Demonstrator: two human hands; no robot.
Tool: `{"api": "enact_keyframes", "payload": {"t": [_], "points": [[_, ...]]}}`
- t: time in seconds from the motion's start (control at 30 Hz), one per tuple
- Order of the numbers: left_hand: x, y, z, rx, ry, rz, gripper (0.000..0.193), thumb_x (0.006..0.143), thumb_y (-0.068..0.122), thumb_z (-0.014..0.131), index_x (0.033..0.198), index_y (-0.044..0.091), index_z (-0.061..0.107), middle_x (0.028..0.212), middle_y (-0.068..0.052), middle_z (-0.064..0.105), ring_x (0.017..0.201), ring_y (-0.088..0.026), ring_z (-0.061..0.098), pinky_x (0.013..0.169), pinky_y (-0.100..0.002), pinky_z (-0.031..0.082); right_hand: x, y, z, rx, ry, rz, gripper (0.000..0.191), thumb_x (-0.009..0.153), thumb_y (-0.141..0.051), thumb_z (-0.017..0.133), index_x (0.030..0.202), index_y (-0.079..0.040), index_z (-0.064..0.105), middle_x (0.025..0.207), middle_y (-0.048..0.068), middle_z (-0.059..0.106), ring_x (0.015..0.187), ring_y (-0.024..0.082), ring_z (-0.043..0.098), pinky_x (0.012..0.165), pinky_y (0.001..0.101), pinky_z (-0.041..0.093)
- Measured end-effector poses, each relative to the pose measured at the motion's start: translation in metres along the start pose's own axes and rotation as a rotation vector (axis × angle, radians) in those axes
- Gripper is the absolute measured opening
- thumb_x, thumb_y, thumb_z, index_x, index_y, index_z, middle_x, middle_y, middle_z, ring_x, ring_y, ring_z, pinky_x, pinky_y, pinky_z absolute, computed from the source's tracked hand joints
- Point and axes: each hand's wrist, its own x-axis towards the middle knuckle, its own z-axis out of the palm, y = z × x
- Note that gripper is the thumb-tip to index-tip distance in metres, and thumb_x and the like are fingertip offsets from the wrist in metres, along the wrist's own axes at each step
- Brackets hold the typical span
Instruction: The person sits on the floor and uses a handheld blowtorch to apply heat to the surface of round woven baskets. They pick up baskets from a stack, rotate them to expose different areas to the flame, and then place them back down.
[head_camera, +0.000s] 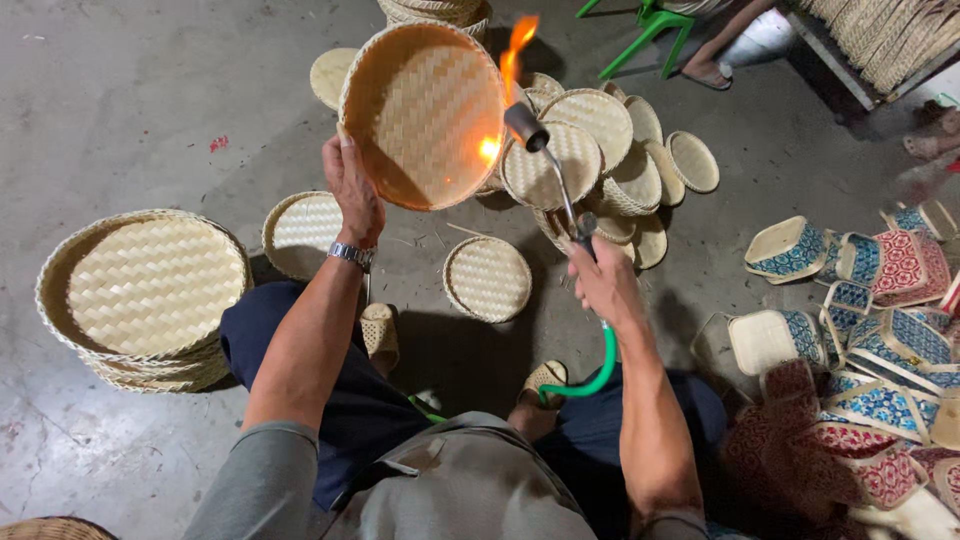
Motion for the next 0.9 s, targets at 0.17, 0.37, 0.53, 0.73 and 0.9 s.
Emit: {"api": "enact_keyframes", "payload": {"t": [0.17, 0.37, 0.53, 0.73, 0.9], "points": [[0.011, -0.004, -0.005, 0.030, 0.056, 0.061, 0.033, 0.112, 0.035, 0.050, 0.120, 0.004, 0.054, 0.114, -0.003, 0.059, 0.106, -0.010, 0.052, 0.097, -0.028, 0.046, -0.033, 0.013, 0.013, -0.030, -0.107, 0.196, 0.040, 0.100, -0.037, 0.061, 0.082, -0.001, 0.061, 0.062, 0.007, 0.058, 0.046, 0.011, 0.053, 0.039, 0.0275, 0.042], [0.005, -0.008, -0.002, 0.116, 0.057, 0.052, 0.034, 0.114, 0.035, 0.050, 0.121, 0.003, 0.056, 0.111, -0.002, 0.056, 0.103, -0.009, 0.049, 0.095, -0.027, 0.045, -0.021, 0.007, 0.010, 0.175, -0.032, 0.061, 0.030, 0.101, -0.032, 0.058, 0.086, -0.006, 0.059, 0.068, 0.000, 0.058, 0.048, 0.007, 0.052, 0.038, 0.0249, 0.041], [-0.005, -0.003, 0.000, 0.226, 0.037, -0.070, 0.037, 0.111, 0.040, 0.050, 0.123, 0.005, 0.054, 0.110, -0.002, 0.058, 0.099, -0.009, 0.051, 0.088, -0.026, 0.048, 0.003, -0.021, 0.001, 0.140, -0.003, 0.031, 0.031, 0.102, -0.032, 0.059, 0.087, -0.005, 0.059, 0.071, 0.001, 0.060, 0.050, 0.007, 0.054, 0.039, 0.0254, 0.044], [-0.011, -0.009, 0.005, 0.209, -0.006, -0.125, 0.039, 0.110, 0.040, 0.051, 0.127, 0.005, 0.052, 0.115, -0.002, 0.059, 0.103, -0.009, 0.053, 0.091, -0.026, 0.049, 0.018, -0.050, 0.020, 0.144, -0.106, -0.021, 0.032, 0.099, -0.036, 0.062, 0.090, -0.005, 0.060, 0.072, 0.000, 0.061, 0.050, 0.007, 0.054, 0.039, 0.0251, 0.043], [-0.012, -0.007, 0.008, 0.106, -0.080, -0.155, 0.043, 0.111, 0.037, 0.051, 0.137, 0.003, 0.049, 0.123, -0.006, 0.059, 0.110, -0.012, 0.054, 0.097, -0.029, 0.049, 0.021, -0.052, 0.032, 0.030, -0.187, -0.092, 0.036, 0.099, -0.037, 0.060, 0.087, -0.004, 0.061, 0.069, 0.001, 0.063, 0.050, 0.006, 0.056, 0.039, 0.0246, 0.046]]}}
